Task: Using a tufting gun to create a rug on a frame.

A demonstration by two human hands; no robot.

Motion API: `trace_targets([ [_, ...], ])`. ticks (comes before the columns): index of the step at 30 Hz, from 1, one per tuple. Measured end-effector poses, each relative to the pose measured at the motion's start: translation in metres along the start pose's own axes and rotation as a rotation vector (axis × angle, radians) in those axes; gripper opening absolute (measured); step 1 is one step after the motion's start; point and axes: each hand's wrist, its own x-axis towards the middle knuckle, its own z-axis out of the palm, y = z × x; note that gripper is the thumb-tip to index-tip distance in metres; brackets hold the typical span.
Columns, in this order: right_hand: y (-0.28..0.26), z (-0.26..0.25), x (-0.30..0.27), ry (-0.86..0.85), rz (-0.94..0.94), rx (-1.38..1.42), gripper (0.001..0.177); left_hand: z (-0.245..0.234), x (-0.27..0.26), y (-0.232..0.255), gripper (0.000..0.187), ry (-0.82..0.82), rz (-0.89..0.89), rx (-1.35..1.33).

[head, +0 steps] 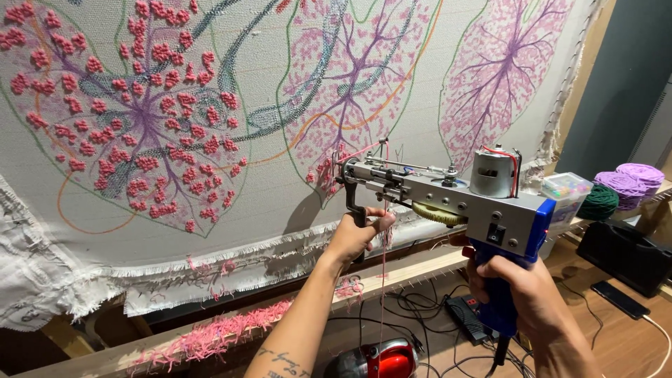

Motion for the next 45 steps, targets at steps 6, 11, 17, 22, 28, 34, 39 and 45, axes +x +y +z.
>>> trace_targets([
  [6,-0.005,0.011,-0.002,0.039,0.027,-0.018,0.035,0.0,-0.009,0.009,0.049,0.03,-0.068,-0.001],
  [11,0.005,0.012,0.003,0.017,0.0,-0.004,0.034,-0.005,-0.006,0.0,0.042,0.027,-0.064,-0.06],
  [17,0.012,0.024,0.007,0.009,0.0,0.025,0.034,-0.013,0.007,-0.029,0.035,0.081,-0.062,-0.05],
  [22,0.038,0.037,0.017,0.095,-0.038,-0.05,0.029,-0.016,-0.004,-0.02,0.029,0.408,0.143,0.082],
  [28,0.074,0.054,0.033,0.158,-0.128,-0.252,0.029,-0.041,-0.022,-0.003,0.026,0.601,0.223,0.286],
  [34,0.078,0.064,0.037,0.173,-0.122,-0.304,0.023,-0.055,-0.016,-0.004,0.028,0.593,0.278,0.358],
  [39,0.085,0.062,0.042,0.178,-0.133,-0.262,0.023,-0.057,-0.013,0.001,0.03,0.59,0.198,0.388],
  [45,0.093,0.057,0.052,0.154,-0.197,-0.248,0.025,-0.06,-0.009,0.008,0.03,0.588,0.202,0.38],
])
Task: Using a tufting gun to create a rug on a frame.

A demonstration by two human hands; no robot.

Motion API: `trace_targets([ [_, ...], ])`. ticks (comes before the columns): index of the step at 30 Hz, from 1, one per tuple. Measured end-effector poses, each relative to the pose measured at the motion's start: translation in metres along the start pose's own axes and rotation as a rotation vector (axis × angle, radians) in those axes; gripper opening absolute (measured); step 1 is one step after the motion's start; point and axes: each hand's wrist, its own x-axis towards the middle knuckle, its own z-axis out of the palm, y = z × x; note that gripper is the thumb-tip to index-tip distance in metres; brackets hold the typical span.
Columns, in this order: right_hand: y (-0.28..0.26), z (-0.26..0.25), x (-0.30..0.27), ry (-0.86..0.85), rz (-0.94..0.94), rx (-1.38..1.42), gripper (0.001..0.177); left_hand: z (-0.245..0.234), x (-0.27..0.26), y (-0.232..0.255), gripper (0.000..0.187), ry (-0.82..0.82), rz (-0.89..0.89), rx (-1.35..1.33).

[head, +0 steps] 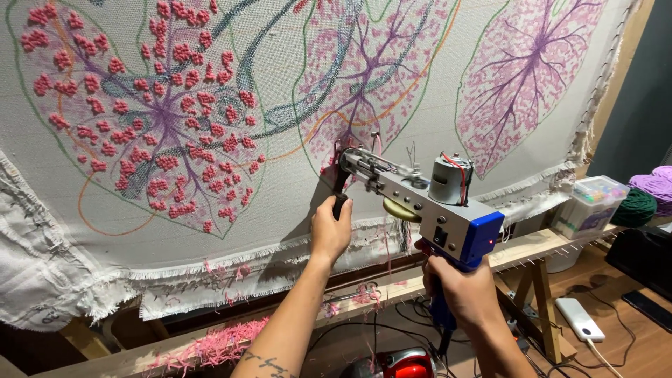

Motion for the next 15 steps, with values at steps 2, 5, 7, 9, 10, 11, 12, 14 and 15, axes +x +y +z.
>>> trace_targets([
  [2,-0.001,-0.001,0.001,0.001,0.019,0.001,0.025,0.0,0.003,-0.002,0.03,0.004,0.02,0.011],
  [5,-0.01,-0.006,0.0,-0.012,0.027,-0.034,0.024,0.004,0.005,-0.006,0.031,0.019,0.058,0.019],
  [7,-0.02,-0.01,-0.005,-0.022,0.089,0.095,0.026,0.006,0.004,-0.009,0.032,0.0,0.006,0.026],
  [9,-0.046,-0.021,-0.007,-0.028,0.146,0.172,0.028,0.018,0.009,-0.019,0.034,-0.118,-0.081,-0.079],
  [10,-0.059,-0.026,-0.009,-0.034,0.203,0.249,0.031,0.024,0.011,-0.024,0.035,-0.236,-0.168,-0.185],
  [11,-0.064,-0.035,-0.01,-0.034,0.203,0.248,0.031,0.027,0.012,-0.018,0.035,-0.236,-0.169,-0.186],
  [12,-0.07,-0.045,-0.012,-0.048,0.217,0.248,0.033,0.029,0.013,-0.012,0.034,-0.37,-0.251,-0.324],
  [14,-0.081,-0.06,-0.014,-0.06,0.227,0.248,0.036,0.03,0.011,0.007,0.039,-0.505,-0.332,-0.46],
  [15,-0.085,-0.067,-0.015,-0.075,0.215,0.258,0.037,0.029,0.007,0.021,0.046,-0.63,-0.36,-0.501],
])
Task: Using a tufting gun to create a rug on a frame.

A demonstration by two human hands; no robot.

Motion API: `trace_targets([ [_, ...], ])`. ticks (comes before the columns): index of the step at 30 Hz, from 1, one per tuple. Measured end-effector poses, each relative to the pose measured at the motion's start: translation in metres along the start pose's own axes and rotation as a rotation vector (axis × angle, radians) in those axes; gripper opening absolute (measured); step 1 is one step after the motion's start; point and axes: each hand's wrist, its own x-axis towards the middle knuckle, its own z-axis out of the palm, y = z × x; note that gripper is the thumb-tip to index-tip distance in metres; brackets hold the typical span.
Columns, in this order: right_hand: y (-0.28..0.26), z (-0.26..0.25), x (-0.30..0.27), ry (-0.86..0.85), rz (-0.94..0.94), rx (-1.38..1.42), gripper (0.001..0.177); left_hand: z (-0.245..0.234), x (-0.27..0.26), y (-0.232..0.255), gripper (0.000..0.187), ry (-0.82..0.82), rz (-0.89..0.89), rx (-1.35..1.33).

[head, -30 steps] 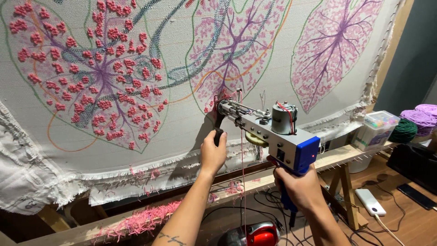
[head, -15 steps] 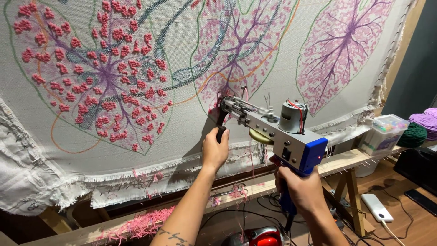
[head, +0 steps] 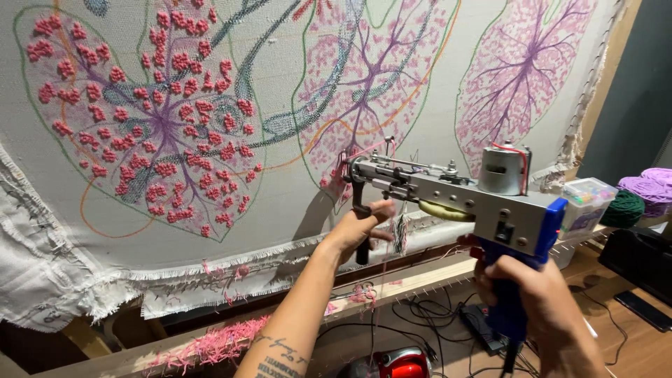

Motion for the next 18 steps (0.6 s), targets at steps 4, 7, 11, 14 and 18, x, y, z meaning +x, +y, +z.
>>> trace_targets([
  [4,0.001,-0.042,-0.002,-0.069,-0.039,0.04,0.039,0.023,-0.011,0.014,0.054,-0.258,-0.041,-0.007],
  [7,-0.017,-0.037,-0.011,-0.063,-0.031,0.039,0.042,0.032,-0.014,0.019,0.045,-0.291,-0.082,-0.057],
  [11,-0.018,-0.045,-0.008,-0.063,-0.028,0.033,0.043,0.036,-0.009,0.031,0.034,-0.227,-0.074,0.029],
  [14,-0.018,-0.047,-0.008,-0.093,-0.067,0.079,0.047,0.035,-0.002,0.04,0.028,-0.22,-0.075,0.163],
  [18,-0.019,-0.051,-0.006,-0.139,-0.137,0.139,0.053,0.033,0.002,0.05,0.029,-0.197,0.016,0.239],
])
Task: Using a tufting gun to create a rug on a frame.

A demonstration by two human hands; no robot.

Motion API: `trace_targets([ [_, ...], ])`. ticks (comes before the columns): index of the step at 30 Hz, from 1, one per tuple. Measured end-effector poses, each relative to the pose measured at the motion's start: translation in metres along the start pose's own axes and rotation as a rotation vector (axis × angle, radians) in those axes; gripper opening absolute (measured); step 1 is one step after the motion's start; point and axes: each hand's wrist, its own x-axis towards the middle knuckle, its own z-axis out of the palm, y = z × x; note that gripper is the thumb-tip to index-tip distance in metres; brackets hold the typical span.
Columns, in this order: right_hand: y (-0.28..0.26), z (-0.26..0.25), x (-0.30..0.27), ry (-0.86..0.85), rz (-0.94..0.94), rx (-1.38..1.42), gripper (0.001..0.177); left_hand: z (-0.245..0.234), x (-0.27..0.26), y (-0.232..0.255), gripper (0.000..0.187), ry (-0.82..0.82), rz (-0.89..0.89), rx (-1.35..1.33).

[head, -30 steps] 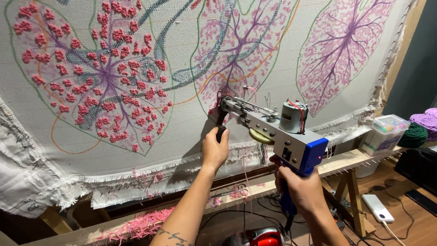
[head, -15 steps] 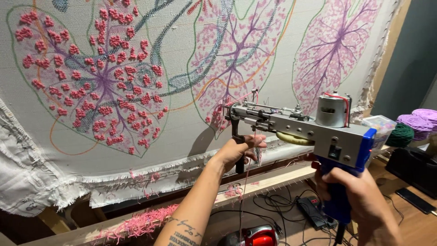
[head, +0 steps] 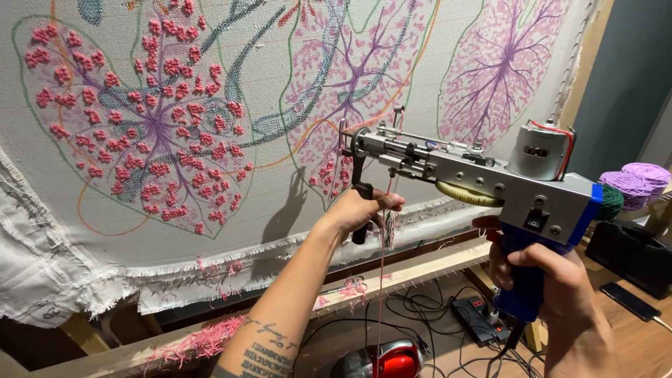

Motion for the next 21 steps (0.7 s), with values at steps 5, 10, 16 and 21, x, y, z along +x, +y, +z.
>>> trace_targets([
  [5,0.018,-0.021,0.012,-0.084,-0.093,0.07,0.056,0.001,-0.026,0.02,0.04,0.207,0.152,0.077],
  [10,0.022,-0.028,0.021,-0.133,-0.093,0.165,0.063,-0.034,-0.039,0.007,0.041,0.82,0.529,0.636],
  [16,0.026,-0.018,0.029,-0.001,-0.086,0.136,0.058,-0.066,-0.013,-0.024,0.029,0.928,0.654,0.946],
  [21,0.031,-0.023,0.035,-0.087,-0.093,0.128,0.062,-0.068,-0.007,-0.028,0.015,0.936,0.685,1.091],
])
